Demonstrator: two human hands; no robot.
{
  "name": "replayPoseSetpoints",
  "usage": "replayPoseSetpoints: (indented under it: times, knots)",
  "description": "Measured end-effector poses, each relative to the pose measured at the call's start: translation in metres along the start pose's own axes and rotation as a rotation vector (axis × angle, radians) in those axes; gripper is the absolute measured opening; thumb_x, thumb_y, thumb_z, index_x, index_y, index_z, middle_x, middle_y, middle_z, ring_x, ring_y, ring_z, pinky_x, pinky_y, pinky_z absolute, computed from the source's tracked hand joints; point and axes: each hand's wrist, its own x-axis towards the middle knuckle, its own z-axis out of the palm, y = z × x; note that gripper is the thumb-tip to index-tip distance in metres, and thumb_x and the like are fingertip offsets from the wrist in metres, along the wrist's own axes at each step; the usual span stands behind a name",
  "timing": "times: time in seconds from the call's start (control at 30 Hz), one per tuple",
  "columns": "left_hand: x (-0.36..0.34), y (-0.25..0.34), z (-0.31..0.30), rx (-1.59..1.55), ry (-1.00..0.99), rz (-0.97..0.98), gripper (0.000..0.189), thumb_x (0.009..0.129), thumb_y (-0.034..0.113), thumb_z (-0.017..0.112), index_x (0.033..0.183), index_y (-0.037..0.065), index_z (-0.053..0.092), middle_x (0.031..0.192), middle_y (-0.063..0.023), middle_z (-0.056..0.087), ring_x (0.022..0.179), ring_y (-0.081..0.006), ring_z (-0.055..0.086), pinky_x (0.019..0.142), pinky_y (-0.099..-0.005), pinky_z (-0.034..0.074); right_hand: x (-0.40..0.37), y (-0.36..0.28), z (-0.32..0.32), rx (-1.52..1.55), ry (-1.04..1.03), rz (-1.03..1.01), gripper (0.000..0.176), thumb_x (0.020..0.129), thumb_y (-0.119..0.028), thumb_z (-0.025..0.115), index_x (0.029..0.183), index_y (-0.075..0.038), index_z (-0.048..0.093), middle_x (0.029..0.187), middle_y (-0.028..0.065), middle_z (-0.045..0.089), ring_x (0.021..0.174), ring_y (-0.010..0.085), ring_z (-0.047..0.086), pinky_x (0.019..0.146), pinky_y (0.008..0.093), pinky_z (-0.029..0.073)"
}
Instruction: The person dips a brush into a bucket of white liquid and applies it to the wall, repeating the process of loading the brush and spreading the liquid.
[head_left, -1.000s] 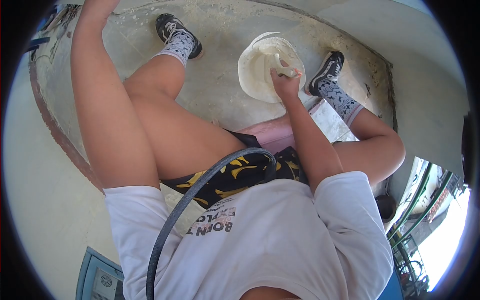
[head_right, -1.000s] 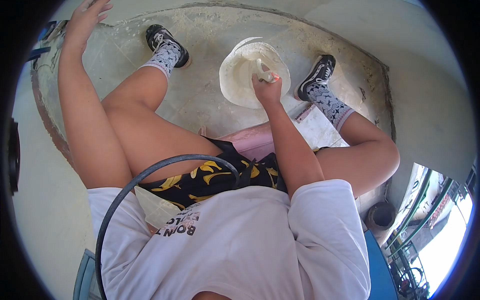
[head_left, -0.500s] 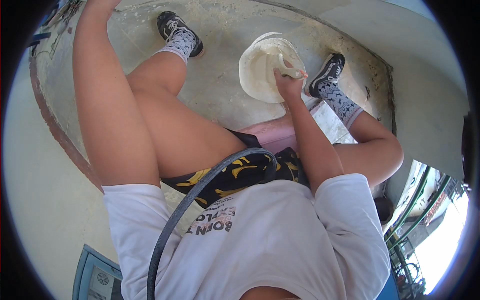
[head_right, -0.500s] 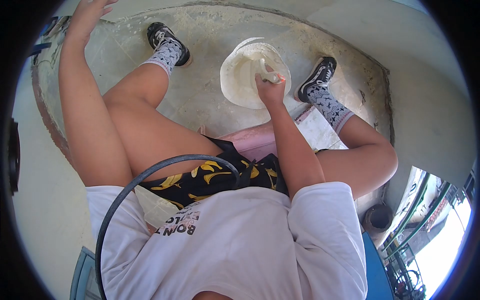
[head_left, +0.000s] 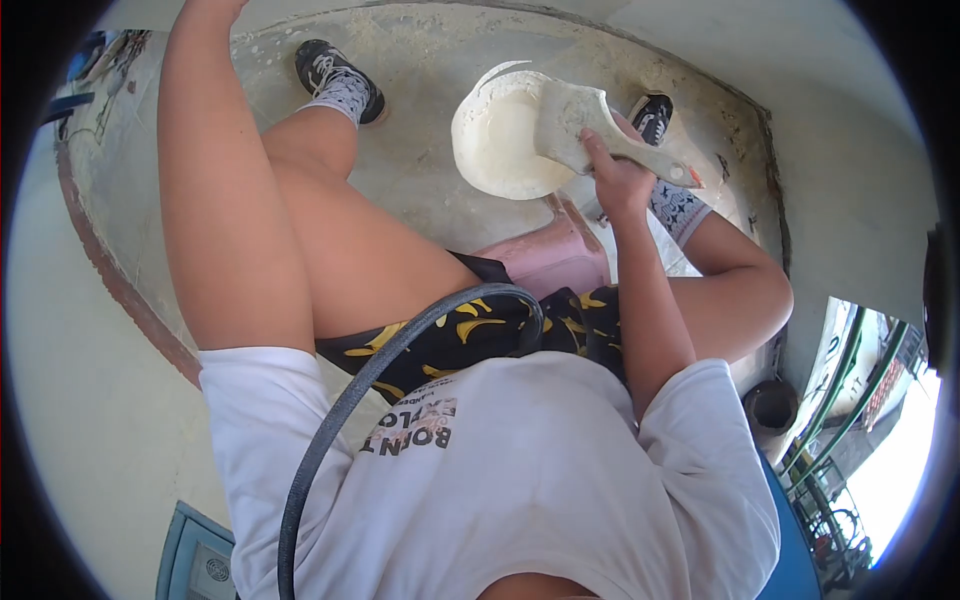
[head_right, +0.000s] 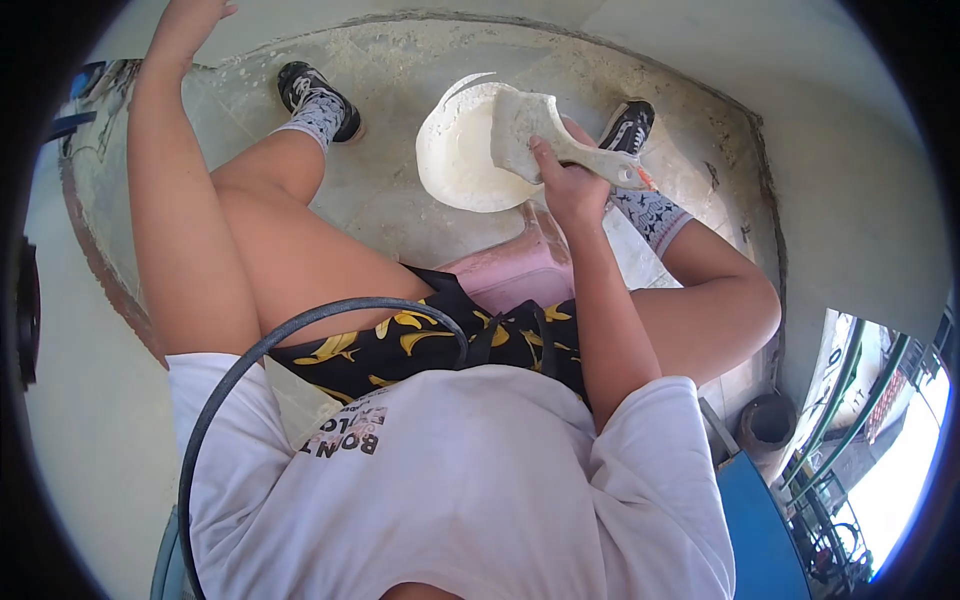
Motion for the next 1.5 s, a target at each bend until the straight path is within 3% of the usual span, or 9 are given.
replayPoseSetpoints:
  times: [0.13, 0.2, 0.73, 0.8, 1.07, 1.13, 1.33, 1.4, 1.5]
  knots:
    - [0.016, -0.038, 0.018, -0.021, -0.083, 0.021, 0.051, 0.085, 0.038, 0.068, 0.122, 0.003, 0.061, 0.117, -0.0079, 0.063, 0.103, -0.0169, 0.061, 0.090, -0.0298, 0.045, -0.014, 0.065, 0.028, -0.311, -0.094, -0.086, 0.040, 0.083, -0.016, 0.070, 0.118, 0.002, 0.062, 0.098, 0.0172, 0.070, 0.086, 0.0195, 0.068, 0.075, 0.0306, 0.052]
    - [-0.010, -0.025, 0.035, 0.101, 0.018, 0.083, 0.048, 0.084, 0.035, 0.069, 0.120, 0.004, 0.062, 0.108, -0.0091, 0.065, 0.095, -0.0148, 0.060, 0.081, -0.0286, 0.046, -0.012, 0.117, 0.042, -0.222, -0.031, -0.247, 0.041, 0.082, -0.014, 0.071, 0.119, 0.000, 0.062, 0.094, 0.0204, 0.070, 0.084, 0.0238, 0.070, 0.075, 0.0300, 0.053]
    - [-0.103, -0.001, 0.034, -0.043, -0.084, 0.164, 0.033, 0.089, 0.011, 0.065, 0.118, -0.001, 0.057, 0.118, -0.0080, 0.058, 0.094, -0.0166, 0.059, 0.079, -0.0284, 0.048, -0.008, 0.055, 0.027, 0.078, 0.065, -0.374, 0.035, 0.080, -0.012, 0.069, 0.114, -0.002, 0.064, 0.090, 0.0216, 0.068, 0.084, 0.0368, 0.066, 0.077, 0.0403, 0.053]
    - [-0.100, -0.014, 0.040, -0.086, -0.050, 0.161, 0.034, 0.088, 0.011, 0.066, 0.120, 0.001, 0.058, 0.102, -0.0058, 0.062, 0.084, -0.0107, 0.058, 0.076, -0.0253, 0.046, -0.009, 0.076, 0.024, -0.310, -0.163, -0.189, 0.036, 0.080, -0.013, 0.071, 0.113, -0.001, 0.064, 0.096, 0.0226, 0.067, 0.085, 0.0371, 0.066, 0.077, 0.0399, 0.053]
    - [-0.087, 0.000, 0.073, 0.113, -0.121, 0.194, 0.029, 0.087, 0.010, 0.066, 0.113, -0.002, 0.060, 0.109, -0.0100, 0.062, 0.087, -0.0178, 0.064, 0.072, -0.0289, 0.049, -0.011, 0.068, 0.030, -0.047, 0.190, -0.482, 0.033, 0.079, -0.014, 0.067, 0.109, -0.002, 0.066, 0.090, 0.0212, 0.068, 0.083, 0.0381, 0.066, 0.076, 0.0433, 0.053]
    - [-0.082, 0.008, 0.077, 0.043, -0.064, 0.219, 0.029, 0.087, 0.012, 0.067, 0.111, -0.002, 0.061, 0.108, -0.0098, 0.063, 0.086, -0.0177, 0.064, 0.071, -0.0289, 0.049, -0.011, 0.075, 0.029, -0.259, -0.139, -0.148, 0.034, 0.079, -0.016, 0.070, 0.109, -0.001, 0.065, 0.091, 0.0213, 0.068, 0.082, 0.0386, 0.066, 0.075, 0.0425, 0.053]
    - [-0.066, 0.012, 0.083, 0.053, -0.122, 0.154, 0.034, 0.086, 0.016, 0.068, 0.115, -0.001, 0.061, 0.105, -0.0110, 0.065, 0.085, -0.0178, 0.064, 0.072, -0.0291, 0.050, -0.013, 0.050, 0.038, 0.010, 0.193, -0.408, 0.028, 0.080, -0.014, 0.067, 0.106, -0.005, 0.067, 0.087, 0.0223, 0.067, 0.081, 0.0385, 0.065, 0.074, 0.0435, 0.053]
    - [-0.070, 0.016, 0.091, 0.028, -0.121, 0.165, 0.034, 0.086, 0.016, 0.068, 0.116, -0.001, 0.061, 0.104, -0.0114, 0.065, 0.084, -0.0176, 0.064, 0.072, -0.0292, 0.049, -0.006, 0.071, 0.036, -0.404, -0.204, -0.205, 0.031, 0.080, -0.014, 0.070, 0.109, -0.003, 0.066, 0.093, 0.0218, 0.067, 0.084, 0.0379, 0.066, 0.075, 0.0416, 0.053]
    - [-0.060, 0.023, 0.090, 0.039, -0.112, 0.209, 0.035, 0.086, 0.016, 0.068, 0.116, -0.001, 0.061, 0.104, -0.0119, 0.066, 0.082, -0.0169, 0.063, 0.072, -0.0291, 0.049, -0.019, 0.057, 0.039, -0.128, 0.057, -0.266, 0.023, 0.078, -0.014, 0.068, 0.098, -0.002, 0.067, 0.088, 0.0207, 0.067, 0.081, 0.0382, 0.065, 0.073, 0.0435, 0.052]
